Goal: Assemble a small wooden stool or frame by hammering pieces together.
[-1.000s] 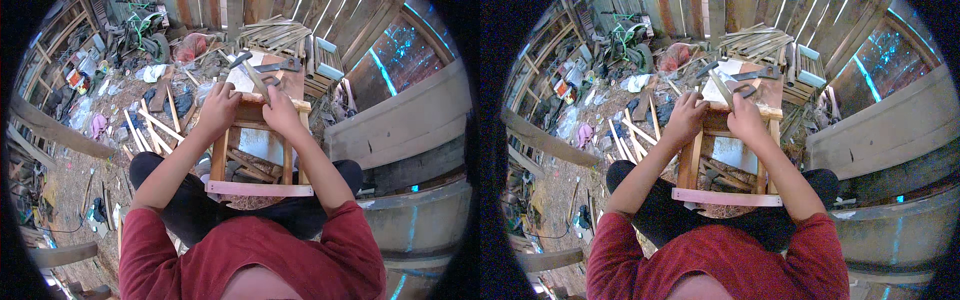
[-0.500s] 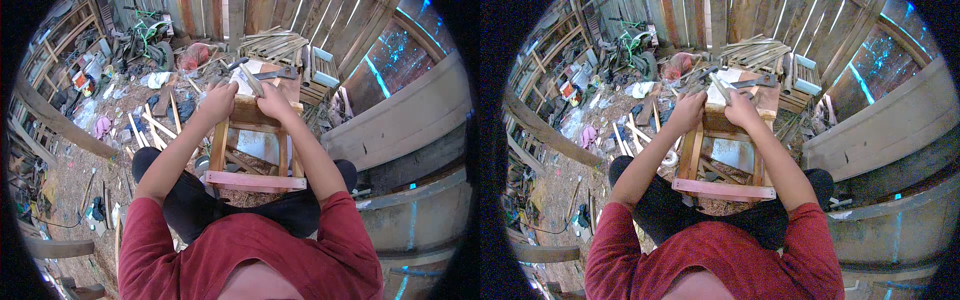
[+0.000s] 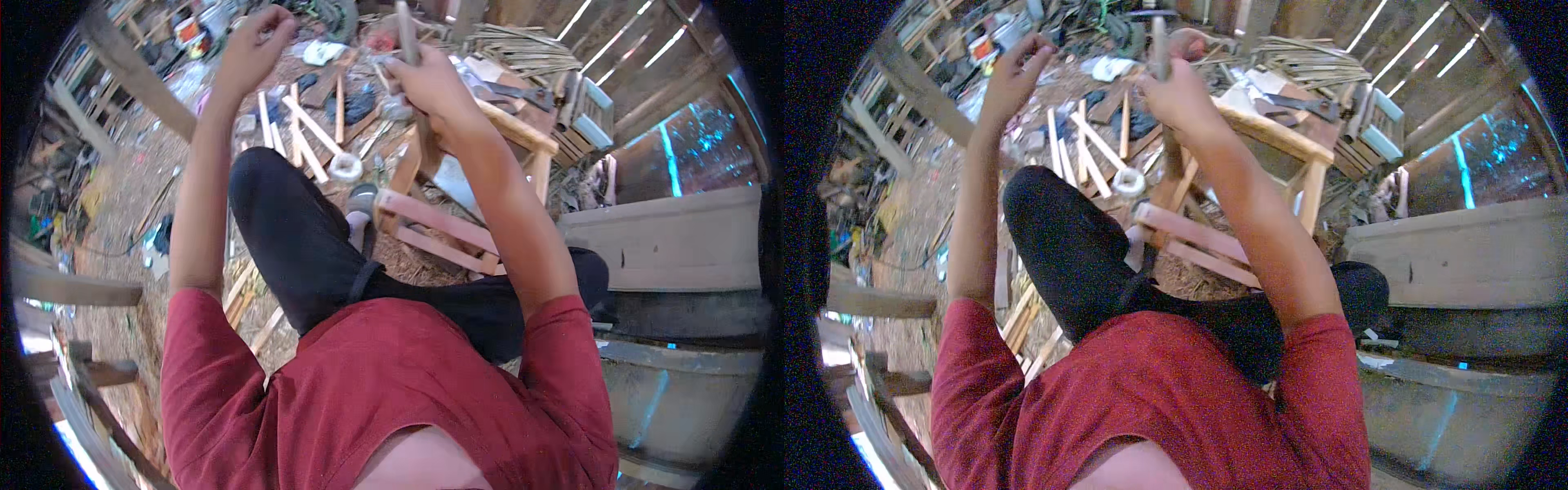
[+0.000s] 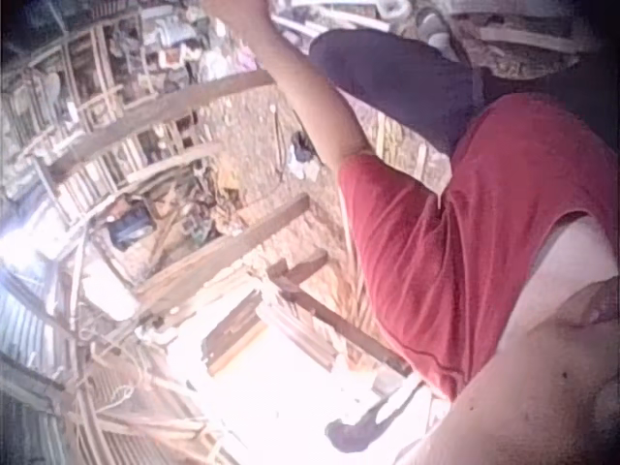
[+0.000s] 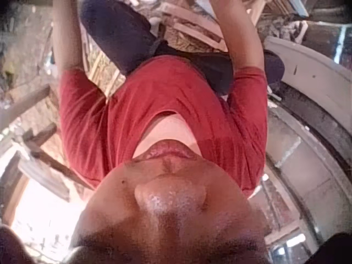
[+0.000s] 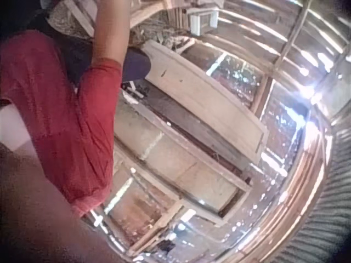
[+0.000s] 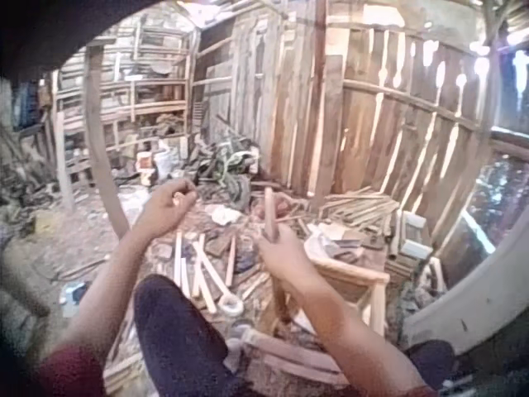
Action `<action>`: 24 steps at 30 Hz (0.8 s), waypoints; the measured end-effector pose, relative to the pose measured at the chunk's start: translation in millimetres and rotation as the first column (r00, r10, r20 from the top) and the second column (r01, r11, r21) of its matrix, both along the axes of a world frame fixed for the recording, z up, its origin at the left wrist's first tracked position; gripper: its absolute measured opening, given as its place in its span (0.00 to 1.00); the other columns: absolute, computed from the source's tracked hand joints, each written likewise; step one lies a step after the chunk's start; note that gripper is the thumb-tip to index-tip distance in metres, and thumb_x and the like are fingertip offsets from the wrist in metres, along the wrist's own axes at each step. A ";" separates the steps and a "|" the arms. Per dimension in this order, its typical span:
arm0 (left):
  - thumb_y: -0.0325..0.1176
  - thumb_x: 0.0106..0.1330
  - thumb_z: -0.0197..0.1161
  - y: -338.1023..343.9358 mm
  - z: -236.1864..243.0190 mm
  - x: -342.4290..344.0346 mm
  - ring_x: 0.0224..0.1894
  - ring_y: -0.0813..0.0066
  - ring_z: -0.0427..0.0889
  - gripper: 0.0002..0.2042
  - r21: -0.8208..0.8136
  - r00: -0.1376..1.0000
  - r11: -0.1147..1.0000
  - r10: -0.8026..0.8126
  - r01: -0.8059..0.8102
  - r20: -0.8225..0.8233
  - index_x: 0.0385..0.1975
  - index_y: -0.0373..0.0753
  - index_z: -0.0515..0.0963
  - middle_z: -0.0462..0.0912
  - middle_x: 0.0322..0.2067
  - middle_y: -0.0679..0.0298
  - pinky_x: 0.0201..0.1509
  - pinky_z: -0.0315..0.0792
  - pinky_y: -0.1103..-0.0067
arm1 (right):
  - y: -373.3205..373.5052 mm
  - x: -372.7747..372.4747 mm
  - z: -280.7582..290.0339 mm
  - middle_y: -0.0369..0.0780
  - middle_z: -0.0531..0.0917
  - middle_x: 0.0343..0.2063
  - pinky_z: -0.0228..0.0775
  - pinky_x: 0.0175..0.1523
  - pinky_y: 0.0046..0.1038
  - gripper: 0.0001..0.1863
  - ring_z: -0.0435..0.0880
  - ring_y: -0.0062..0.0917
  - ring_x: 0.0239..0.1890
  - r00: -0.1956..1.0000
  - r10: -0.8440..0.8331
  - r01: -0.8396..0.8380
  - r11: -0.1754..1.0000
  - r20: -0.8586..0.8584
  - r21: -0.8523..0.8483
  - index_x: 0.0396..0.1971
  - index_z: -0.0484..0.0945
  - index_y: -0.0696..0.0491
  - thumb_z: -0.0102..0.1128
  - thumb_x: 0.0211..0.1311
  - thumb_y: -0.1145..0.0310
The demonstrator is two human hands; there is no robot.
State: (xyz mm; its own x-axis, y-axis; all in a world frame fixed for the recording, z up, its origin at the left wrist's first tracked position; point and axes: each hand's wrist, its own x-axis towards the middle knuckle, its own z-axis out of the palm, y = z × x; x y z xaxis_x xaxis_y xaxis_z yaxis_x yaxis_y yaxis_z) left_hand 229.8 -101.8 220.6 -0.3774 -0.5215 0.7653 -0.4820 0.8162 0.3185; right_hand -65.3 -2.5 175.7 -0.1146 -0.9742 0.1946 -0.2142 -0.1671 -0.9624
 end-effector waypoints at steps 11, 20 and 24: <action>0.47 0.79 0.61 -104.4 -212.3 167.7 0.50 0.68 0.88 0.19 0.731 0.944 0.614 0.075 -0.297 0.321 0.55 0.39 0.86 0.92 0.44 0.58 0.58 0.79 0.68 | -141.4 231.0 -147.5 0.55 0.88 0.47 0.81 0.57 0.44 0.23 0.90 0.48 0.51 0.961 -0.250 0.273 0.921 -0.114 0.278 0.51 0.80 0.59 0.74 0.56 0.68; 0.37 0.70 0.70 -85.5 -424.1 118.9 0.43 0.58 0.89 0.11 0.756 0.979 0.651 -0.107 -0.062 0.172 0.48 0.43 0.90 0.89 0.41 0.55 0.50 0.81 0.66 | -204.8 175.2 -358.3 0.53 0.89 0.47 0.80 0.60 0.45 0.26 0.89 0.49 0.53 0.870 -0.211 0.392 0.845 -0.446 0.365 0.48 0.85 0.58 0.79 0.51 0.59; 0.35 0.65 0.76 -105.0 -496.0 62.6 0.43 0.56 0.88 0.09 0.715 0.960 0.699 -0.200 -0.002 0.198 0.44 0.45 0.92 0.87 0.40 0.55 0.48 0.80 0.63 | -184.5 135.3 -428.1 0.56 0.89 0.47 0.80 0.60 0.45 0.31 0.89 0.49 0.53 0.848 -0.186 0.424 0.800 -0.496 0.424 0.51 0.84 0.58 0.80 0.50 0.56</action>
State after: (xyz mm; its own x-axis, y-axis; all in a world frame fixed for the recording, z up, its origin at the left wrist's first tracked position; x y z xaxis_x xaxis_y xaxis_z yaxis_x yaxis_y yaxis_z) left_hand 292.4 -206.7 -275.3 -0.5765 -0.8145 0.0650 -0.5536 0.4479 0.7021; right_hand 70.0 -186.9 -252.4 -0.4481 -0.8692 -0.2089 -0.5581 0.4545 -0.6942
